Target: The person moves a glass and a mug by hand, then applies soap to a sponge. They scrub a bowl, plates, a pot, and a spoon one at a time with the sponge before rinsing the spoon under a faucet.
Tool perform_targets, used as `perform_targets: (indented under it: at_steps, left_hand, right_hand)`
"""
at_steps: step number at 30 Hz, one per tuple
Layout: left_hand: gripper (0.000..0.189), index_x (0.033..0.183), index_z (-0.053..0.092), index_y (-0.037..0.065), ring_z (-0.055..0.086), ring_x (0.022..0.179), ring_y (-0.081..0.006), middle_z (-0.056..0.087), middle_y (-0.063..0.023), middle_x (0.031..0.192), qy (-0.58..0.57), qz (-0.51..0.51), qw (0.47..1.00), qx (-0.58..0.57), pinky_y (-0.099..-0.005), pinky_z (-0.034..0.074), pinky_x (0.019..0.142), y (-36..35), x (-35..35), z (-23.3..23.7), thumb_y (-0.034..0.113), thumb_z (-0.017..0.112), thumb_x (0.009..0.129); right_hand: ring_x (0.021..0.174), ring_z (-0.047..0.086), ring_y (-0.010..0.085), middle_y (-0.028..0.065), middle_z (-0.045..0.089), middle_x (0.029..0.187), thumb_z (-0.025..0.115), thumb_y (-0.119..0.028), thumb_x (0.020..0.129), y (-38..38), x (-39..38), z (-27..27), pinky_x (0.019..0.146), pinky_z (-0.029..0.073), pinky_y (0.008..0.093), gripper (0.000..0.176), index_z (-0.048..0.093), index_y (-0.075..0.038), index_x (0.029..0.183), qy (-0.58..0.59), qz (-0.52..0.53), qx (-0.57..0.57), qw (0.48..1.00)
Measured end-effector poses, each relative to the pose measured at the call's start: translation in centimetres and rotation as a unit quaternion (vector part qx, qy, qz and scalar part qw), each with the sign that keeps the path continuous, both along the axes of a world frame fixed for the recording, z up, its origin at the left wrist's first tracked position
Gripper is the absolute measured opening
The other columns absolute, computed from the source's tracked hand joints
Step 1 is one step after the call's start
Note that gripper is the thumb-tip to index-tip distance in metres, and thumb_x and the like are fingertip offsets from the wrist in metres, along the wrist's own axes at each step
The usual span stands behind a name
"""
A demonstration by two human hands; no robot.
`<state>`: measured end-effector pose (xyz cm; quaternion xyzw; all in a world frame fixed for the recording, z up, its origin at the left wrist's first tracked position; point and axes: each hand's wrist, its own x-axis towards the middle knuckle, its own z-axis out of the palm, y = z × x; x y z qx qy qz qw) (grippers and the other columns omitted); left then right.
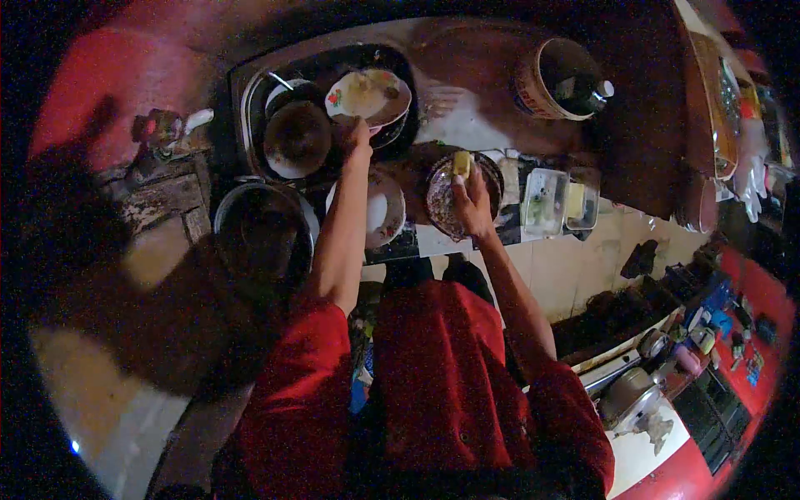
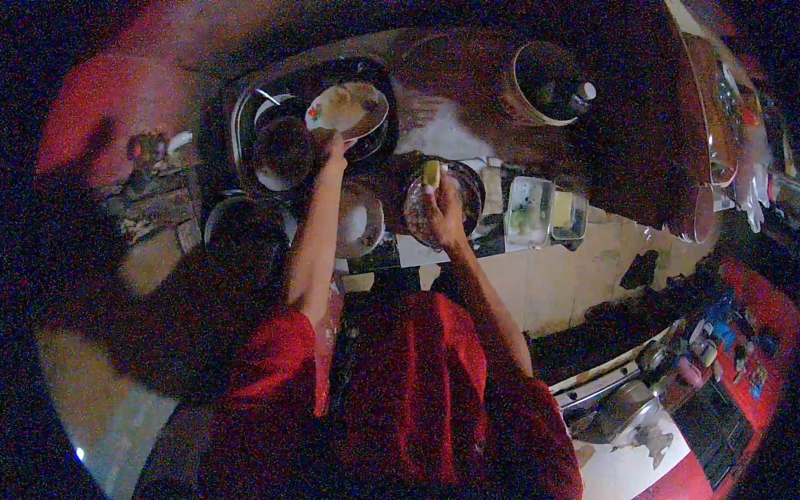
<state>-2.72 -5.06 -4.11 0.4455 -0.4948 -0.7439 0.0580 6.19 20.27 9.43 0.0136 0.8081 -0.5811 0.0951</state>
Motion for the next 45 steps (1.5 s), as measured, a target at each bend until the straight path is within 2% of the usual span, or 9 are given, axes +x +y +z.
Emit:
perform_targets:
  at_steps: [6,11,15,29,35,39,40,41,45]
  left_hand:
    - [0.050,0.129,0.036,-0.002,0.055,0.105,-0.0262,0.051,-0.0176,0.121,-0.054,-0.144,0.942,-0.298,-0.0348,0.047,0.085,2.0,7.4,8.0,0.013,0.056,0.086]
    - [0.048,0.132,0.033,0.002,0.053,0.105,-0.0254,0.051,-0.0128,0.119,0.052,-0.148,0.944,-0.291,-0.0351,0.043,0.089,7.7,16.0,16.1,0.022,0.049,0.092]
    - [0.048,0.127,0.036,0.002,0.053,0.107,-0.0238,0.050,-0.0127,0.116,0.078,-0.033,0.992,-0.096,-0.0361,0.048,0.087,6.1,18.8,19.9,0.040,0.035,0.097]
    - [0.041,0.112,0.046,0.001,0.051,0.104,-0.0211,0.052,-0.0090,0.104,0.115,-0.231,0.913,-0.316,-0.0345,0.042,0.089,11.6,18.7,23.8,0.037,0.034,0.098]
    - [0.072,0.120,0.051,0.012,0.059,0.093,-0.0219,0.059,-0.0072,0.105,0.047,-0.127,0.977,0.165,-0.0410,0.049,0.077,8.1,15.7,27.9,0.072,0.036,0.083]
    - [0.053,0.125,0.047,0.016,0.048,0.115,-0.0252,0.052,-0.0055,0.123,0.142,-0.096,0.942,0.289,-0.0505,0.037,0.096,8.9,16.1,22.1,0.055,0.042,0.089]
    - [0.046,0.126,0.047,0.017,0.045,0.120,-0.0254,0.050,-0.0045,0.126,0.137,-0.074,0.926,0.344,-0.0503,0.033,0.101,10.2,15.6,22.2,0.048,0.043,0.091]
    - [0.042,0.124,0.047,0.017,0.045,0.119,-0.0242,0.050,-0.0042,0.126,0.164,-0.055,0.931,0.323,-0.0475,0.034,0.101,11.1,15.6,22.8,0.042,0.047,0.091]
    - [0.029,0.116,0.054,0.008,0.055,0.103,-0.0168,0.059,-0.0026,0.112,0.348,-0.015,0.893,0.284,-0.0351,0.042,0.094,12.3,13.7,23.3,0.014,0.058,0.088]
  right_hand:
    - [0.114,0.048,0.0385,0.0212,0.051,0.123,0.054,-0.027,0.090,-3.9,-1.3,4.9,0.096,0.038,0.0433,0.044,0.047,-0.007,0.129,0.043,0.121,0.051,0.990]
    - [0.115,0.045,0.0442,0.0245,0.047,0.127,0.058,-0.017,0.081,-10.7,-2.5,1.7,0.098,0.038,0.0470,0.047,0.050,-0.005,0.126,0.154,0.115,0.072,0.979]
    - [0.105,0.053,0.0408,0.0223,0.057,0.110,0.066,-0.014,0.066,-8.7,0.7,2.6,0.091,0.043,0.0461,0.047,0.057,-0.004,0.110,0.200,0.387,-0.078,0.897]
    - [0.116,0.047,0.0420,0.0222,0.042,0.134,0.051,-0.035,0.087,-0.5,0.7,5.2,0.098,0.038,0.0478,0.055,0.041,-0.005,0.132,0.261,0.352,0.195,0.877]
    - [0.107,0.052,0.0442,0.0279,0.048,0.124,0.070,-0.036,0.071,0.1,3.7,10.8,0.089,0.045,0.0484,0.077,0.037,-0.001,0.132,0.318,0.416,0.219,0.823]
    - [0.095,0.061,0.0227,0.0132,0.064,0.101,0.064,-0.007,0.078,0.3,0.8,19.6,0.081,0.050,0.0351,0.038,0.053,-0.001,0.114,0.059,0.187,-0.066,0.978]
    - [0.091,0.062,0.0189,0.0124,0.064,0.100,0.058,-0.004,0.082,-0.7,-3.1,5.1,0.076,0.051,0.0326,0.028,0.055,0.000,0.110,-0.126,0.025,-0.408,0.904]
    - [0.081,0.058,0.0148,0.0058,0.064,0.091,0.069,-0.008,0.076,0.6,-2.5,18.5,0.071,0.048,0.0276,0.040,0.056,-0.002,0.114,0.001,0.023,-0.226,0.974]
    - [0.082,0.058,0.0200,0.0107,0.062,0.097,0.063,-0.018,0.085,1.3,-6.3,14.1,0.070,0.047,0.0333,0.030,0.055,0.001,0.108,0.048,-0.109,-0.172,0.978]
